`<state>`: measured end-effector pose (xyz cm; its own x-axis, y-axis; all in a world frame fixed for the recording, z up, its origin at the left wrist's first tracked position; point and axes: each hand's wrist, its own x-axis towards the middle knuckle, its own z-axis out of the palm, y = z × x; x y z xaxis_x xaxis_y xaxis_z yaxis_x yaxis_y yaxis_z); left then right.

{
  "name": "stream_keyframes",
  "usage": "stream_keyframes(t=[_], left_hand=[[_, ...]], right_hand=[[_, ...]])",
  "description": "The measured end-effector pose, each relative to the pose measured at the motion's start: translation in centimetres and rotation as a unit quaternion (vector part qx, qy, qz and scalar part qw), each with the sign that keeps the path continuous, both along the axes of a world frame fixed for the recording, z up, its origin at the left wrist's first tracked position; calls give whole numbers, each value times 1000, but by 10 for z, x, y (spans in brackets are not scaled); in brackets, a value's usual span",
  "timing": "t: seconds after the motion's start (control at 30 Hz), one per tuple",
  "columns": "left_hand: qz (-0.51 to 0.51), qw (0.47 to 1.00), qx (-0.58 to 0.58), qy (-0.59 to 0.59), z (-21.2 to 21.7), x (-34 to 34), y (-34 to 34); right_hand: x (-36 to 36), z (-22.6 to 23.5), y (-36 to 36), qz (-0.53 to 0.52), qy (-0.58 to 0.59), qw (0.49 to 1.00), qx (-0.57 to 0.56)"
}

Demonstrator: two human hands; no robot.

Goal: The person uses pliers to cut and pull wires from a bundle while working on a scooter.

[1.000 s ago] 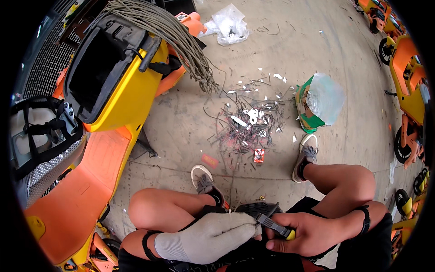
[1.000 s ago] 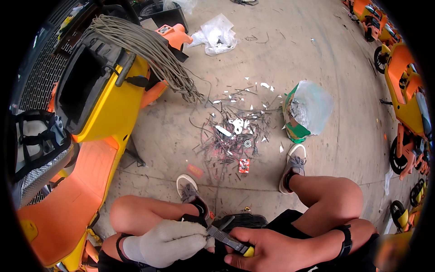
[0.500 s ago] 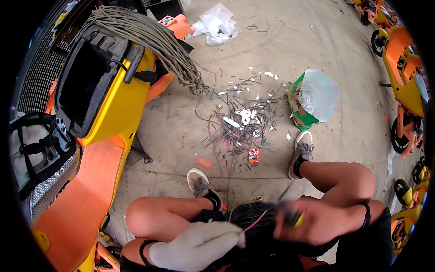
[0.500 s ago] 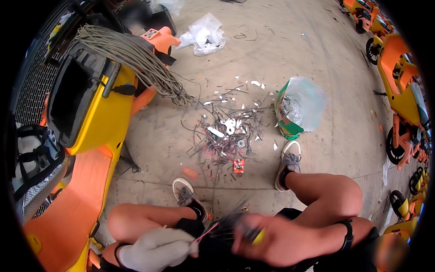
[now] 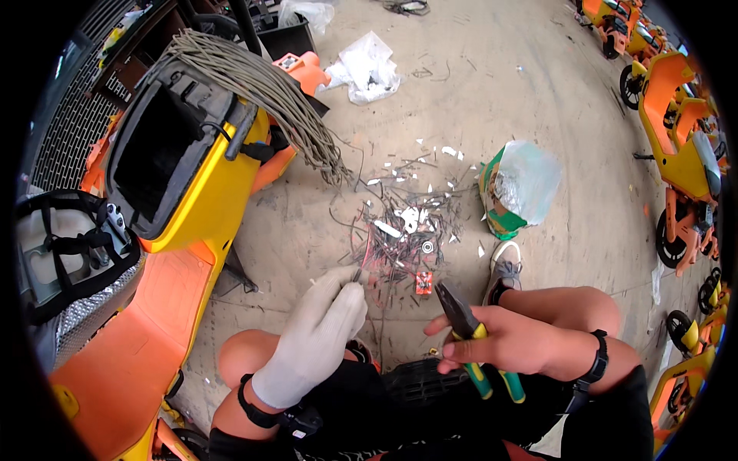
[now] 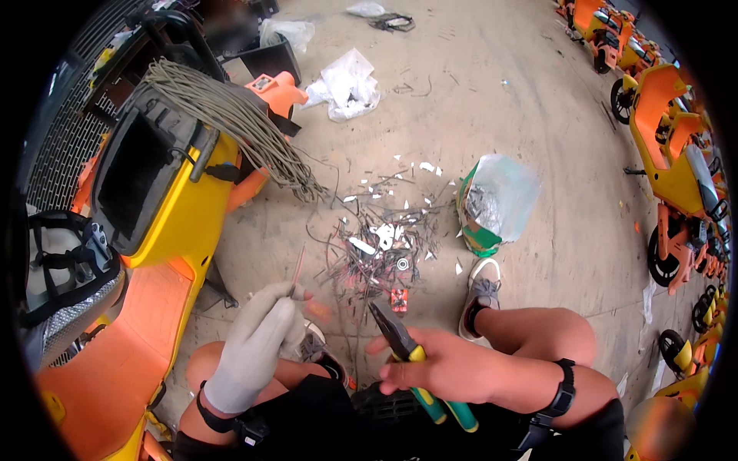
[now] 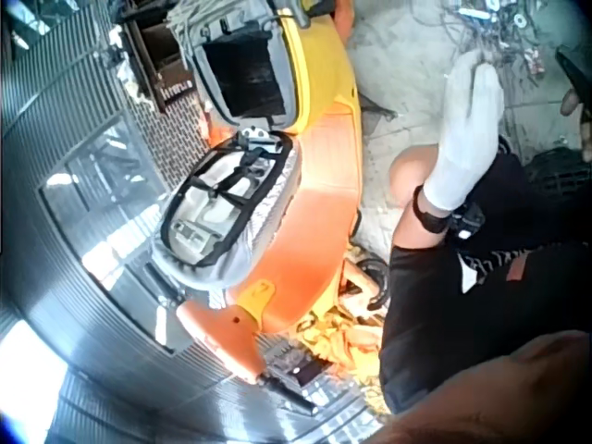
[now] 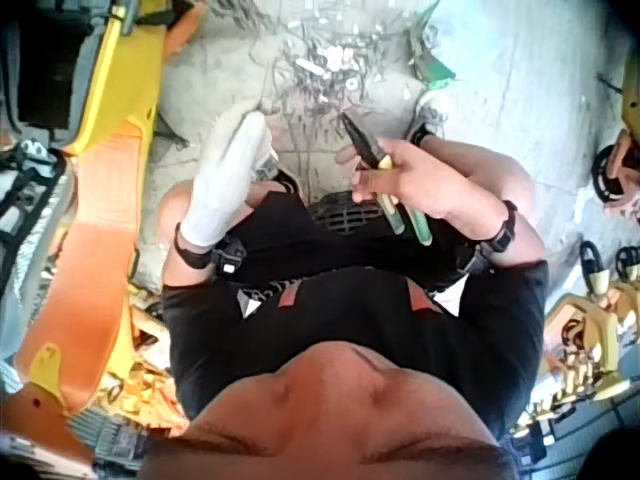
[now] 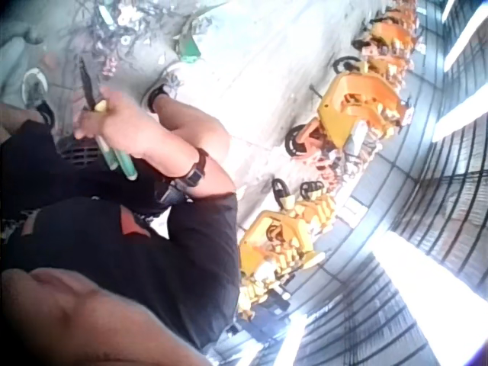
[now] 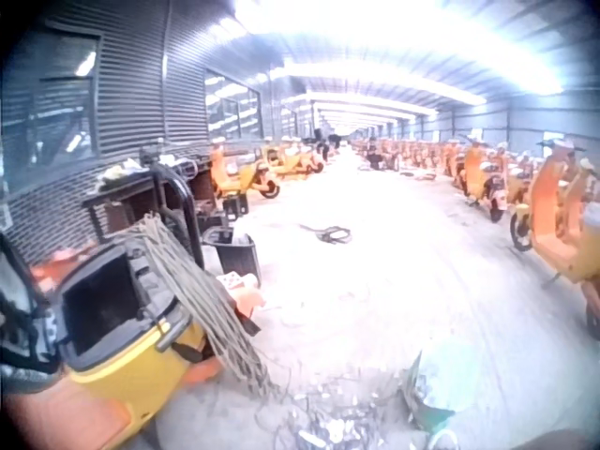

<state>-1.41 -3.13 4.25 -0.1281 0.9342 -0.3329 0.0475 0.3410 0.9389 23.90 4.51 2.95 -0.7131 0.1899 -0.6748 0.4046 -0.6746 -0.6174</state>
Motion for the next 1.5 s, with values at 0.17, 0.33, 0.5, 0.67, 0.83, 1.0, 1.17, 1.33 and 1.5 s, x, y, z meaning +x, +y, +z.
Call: stream_keyframes(t=[0.17, 0.33, 0.5, 0.67, 0.83, 1.0, 1.17, 1.33, 1.5], left_hand=[[-32, 998, 40, 24, -6, 1, 17], [-44, 997, 66, 25, -6, 5, 30], [-37, 998, 35, 24, -14, 10, 31], [-12, 999, 18, -36, -6, 18, 32], [-52, 998, 46, -4, -14, 24, 32], [-109, 993, 42, 4, -21, 22, 33], [-144, 987, 55, 38, -19, 19, 31], [-144, 987, 36, 56, -23, 20, 28], [-168, 982, -3, 91, -16, 18, 30]], right_hand=[[-7, 5, 12, -31, 10, 999, -35], [-10, 11, 14, -84, 29, 994, -65], [-14, 16, 12, -125, 26, 992, 3], [-21, -6, 9, -100, -1, 988, 117], [-31, -10, 7, -47, -33, 968, 245], [-34, -16, 5, -55, -30, 963, 263], [-41, -6, 7, -31, -46, 956, 289], [-46, -8, 5, -13, -66, 941, 332], [-49, -4, 0, -15, -80, 926, 369]])
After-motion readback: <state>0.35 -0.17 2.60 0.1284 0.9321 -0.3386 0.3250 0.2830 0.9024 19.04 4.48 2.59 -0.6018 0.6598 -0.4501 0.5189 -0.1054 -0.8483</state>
